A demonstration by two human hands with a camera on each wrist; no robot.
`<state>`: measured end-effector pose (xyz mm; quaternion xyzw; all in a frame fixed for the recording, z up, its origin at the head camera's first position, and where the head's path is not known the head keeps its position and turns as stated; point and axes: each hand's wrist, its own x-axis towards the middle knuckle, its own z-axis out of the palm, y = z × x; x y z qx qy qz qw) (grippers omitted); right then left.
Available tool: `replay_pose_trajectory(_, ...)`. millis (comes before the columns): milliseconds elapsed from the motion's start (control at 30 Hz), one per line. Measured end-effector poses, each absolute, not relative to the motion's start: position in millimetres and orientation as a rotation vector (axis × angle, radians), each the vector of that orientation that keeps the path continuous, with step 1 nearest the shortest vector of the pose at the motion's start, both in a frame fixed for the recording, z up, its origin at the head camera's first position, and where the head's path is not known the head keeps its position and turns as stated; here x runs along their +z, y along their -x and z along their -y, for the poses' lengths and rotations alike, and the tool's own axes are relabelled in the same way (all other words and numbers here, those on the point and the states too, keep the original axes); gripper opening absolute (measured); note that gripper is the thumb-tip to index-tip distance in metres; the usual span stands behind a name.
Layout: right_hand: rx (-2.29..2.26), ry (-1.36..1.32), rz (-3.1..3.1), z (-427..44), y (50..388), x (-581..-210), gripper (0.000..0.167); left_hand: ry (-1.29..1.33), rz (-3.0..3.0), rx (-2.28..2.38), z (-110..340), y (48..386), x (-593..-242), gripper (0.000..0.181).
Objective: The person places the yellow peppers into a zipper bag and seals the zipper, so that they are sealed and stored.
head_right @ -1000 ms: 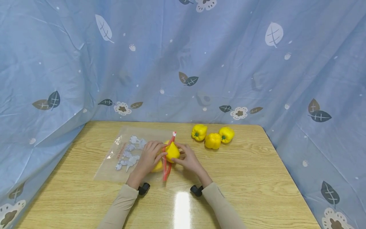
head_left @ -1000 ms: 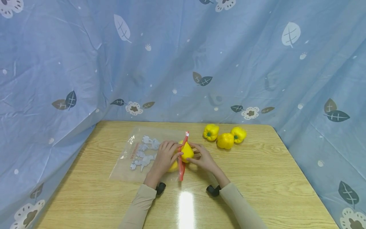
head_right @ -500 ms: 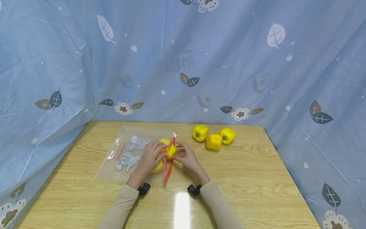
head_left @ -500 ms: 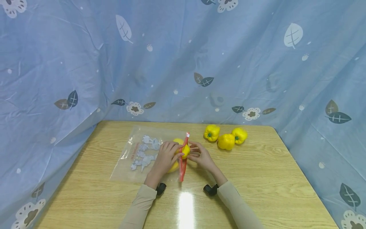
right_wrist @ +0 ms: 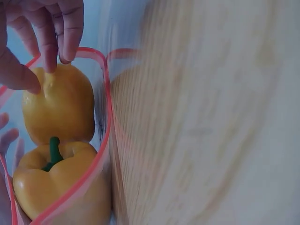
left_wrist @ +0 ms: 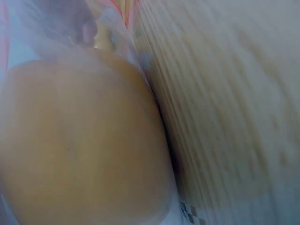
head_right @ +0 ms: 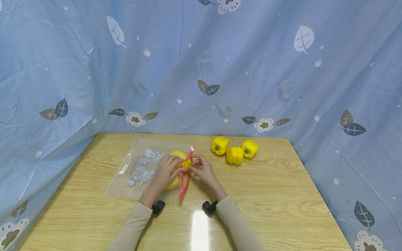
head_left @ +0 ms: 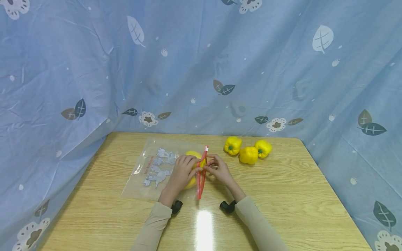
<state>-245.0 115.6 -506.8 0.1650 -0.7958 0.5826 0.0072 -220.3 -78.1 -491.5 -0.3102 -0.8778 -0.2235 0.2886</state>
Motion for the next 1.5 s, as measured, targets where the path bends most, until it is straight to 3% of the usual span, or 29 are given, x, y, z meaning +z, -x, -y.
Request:
replay_pose_trajectory(367,1.951,-0.747,2.5,-119,228,-481,0.06,0.796,2.351,-0.589,76,219,-492,0.033)
replay_pose_trajectory(1500,1.409,-0.642,2.454,-228,208,-452,0.038,0.693,2.381,-0.597,74,219,-495,0.03)
